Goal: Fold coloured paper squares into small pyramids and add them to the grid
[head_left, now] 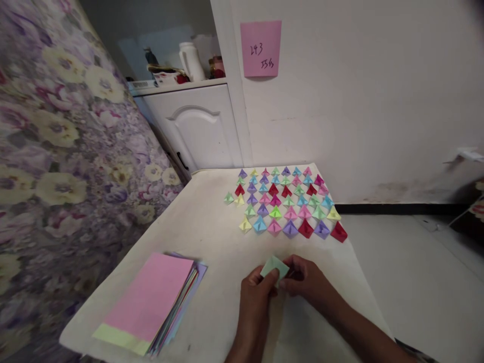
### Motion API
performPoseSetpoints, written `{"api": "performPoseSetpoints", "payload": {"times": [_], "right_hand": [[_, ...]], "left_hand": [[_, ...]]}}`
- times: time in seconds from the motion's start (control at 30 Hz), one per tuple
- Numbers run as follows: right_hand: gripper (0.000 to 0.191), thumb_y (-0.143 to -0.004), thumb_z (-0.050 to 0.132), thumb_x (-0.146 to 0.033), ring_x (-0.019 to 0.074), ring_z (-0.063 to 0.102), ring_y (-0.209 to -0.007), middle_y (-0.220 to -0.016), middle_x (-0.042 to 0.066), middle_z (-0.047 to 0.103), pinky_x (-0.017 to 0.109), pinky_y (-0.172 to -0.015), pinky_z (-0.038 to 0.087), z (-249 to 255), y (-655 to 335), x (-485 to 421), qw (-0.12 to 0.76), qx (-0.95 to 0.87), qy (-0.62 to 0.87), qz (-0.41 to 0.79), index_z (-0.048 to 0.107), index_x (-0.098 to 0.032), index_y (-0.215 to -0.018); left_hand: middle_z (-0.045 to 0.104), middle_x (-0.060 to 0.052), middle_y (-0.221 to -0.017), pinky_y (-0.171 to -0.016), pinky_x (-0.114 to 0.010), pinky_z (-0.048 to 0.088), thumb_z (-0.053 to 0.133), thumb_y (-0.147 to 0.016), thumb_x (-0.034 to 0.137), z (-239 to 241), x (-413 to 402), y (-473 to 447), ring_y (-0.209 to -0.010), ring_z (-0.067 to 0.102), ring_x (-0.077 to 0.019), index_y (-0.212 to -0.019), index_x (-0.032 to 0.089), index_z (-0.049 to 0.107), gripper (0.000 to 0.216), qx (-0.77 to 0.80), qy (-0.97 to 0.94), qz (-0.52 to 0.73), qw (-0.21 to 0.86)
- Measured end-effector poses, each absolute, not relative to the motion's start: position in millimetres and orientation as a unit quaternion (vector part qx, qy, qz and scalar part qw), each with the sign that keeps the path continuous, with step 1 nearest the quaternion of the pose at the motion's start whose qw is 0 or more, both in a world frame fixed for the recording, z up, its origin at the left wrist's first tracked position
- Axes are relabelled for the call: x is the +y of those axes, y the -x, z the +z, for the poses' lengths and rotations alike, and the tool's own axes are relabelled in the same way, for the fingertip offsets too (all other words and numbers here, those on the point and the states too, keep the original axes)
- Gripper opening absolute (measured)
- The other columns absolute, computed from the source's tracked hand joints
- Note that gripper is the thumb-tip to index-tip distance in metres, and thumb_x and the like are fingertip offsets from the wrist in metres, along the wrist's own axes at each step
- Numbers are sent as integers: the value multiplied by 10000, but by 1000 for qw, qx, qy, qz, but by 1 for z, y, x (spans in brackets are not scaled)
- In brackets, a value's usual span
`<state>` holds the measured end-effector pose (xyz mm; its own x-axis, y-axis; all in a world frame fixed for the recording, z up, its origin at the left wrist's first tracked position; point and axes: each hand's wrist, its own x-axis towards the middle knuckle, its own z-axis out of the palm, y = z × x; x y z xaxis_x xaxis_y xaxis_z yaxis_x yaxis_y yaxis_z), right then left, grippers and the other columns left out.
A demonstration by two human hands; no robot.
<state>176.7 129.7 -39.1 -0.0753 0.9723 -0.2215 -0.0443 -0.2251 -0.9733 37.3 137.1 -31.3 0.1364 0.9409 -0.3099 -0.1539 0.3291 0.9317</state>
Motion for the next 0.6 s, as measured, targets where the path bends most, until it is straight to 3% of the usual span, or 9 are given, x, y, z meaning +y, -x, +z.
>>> {"api": "performPoseSetpoints", "payload": {"times": [0.13,0.27,0.47,0.6], "right_hand": [[290,-611,707,-324,104,476,-542,-685,5,610,219,-502,374,-24,-189,132,421,-489,569,509,663,-160,-847],[196,-649,675,-335,99,433,-490,-570,-13,568,215,-463,327,-19,-188,130,421,-500,587,478,664,-163,-742],[166,-665,659,-326,106,466,-516,-566,-17,564,218,-494,343,-22,-185,128,449,-470,565,508,616,-166,-656],[202,-651,669,-344,72,405,-447,-518,-41,510,199,-429,286,-21,-185,129,472,-403,541,567,579,-164,-645]], "left_hand": [[603,-21,-599,-522,-214,397,661,-693,369,-21,134,-38,-566,535,-130,-800,118,681,274,518,-456,368,623],[614,-30,-569,-509,-222,419,657,-684,407,-19,133,-43,-570,577,-161,-777,117,672,305,519,-476,336,625],[606,-19,-559,-485,-209,408,670,-678,327,-23,133,-43,-558,565,-148,-748,117,652,222,498,-489,336,632],[565,8,-462,-454,-201,369,633,-716,324,-23,134,-41,-440,491,-103,-750,111,646,216,492,-495,333,633]]}}
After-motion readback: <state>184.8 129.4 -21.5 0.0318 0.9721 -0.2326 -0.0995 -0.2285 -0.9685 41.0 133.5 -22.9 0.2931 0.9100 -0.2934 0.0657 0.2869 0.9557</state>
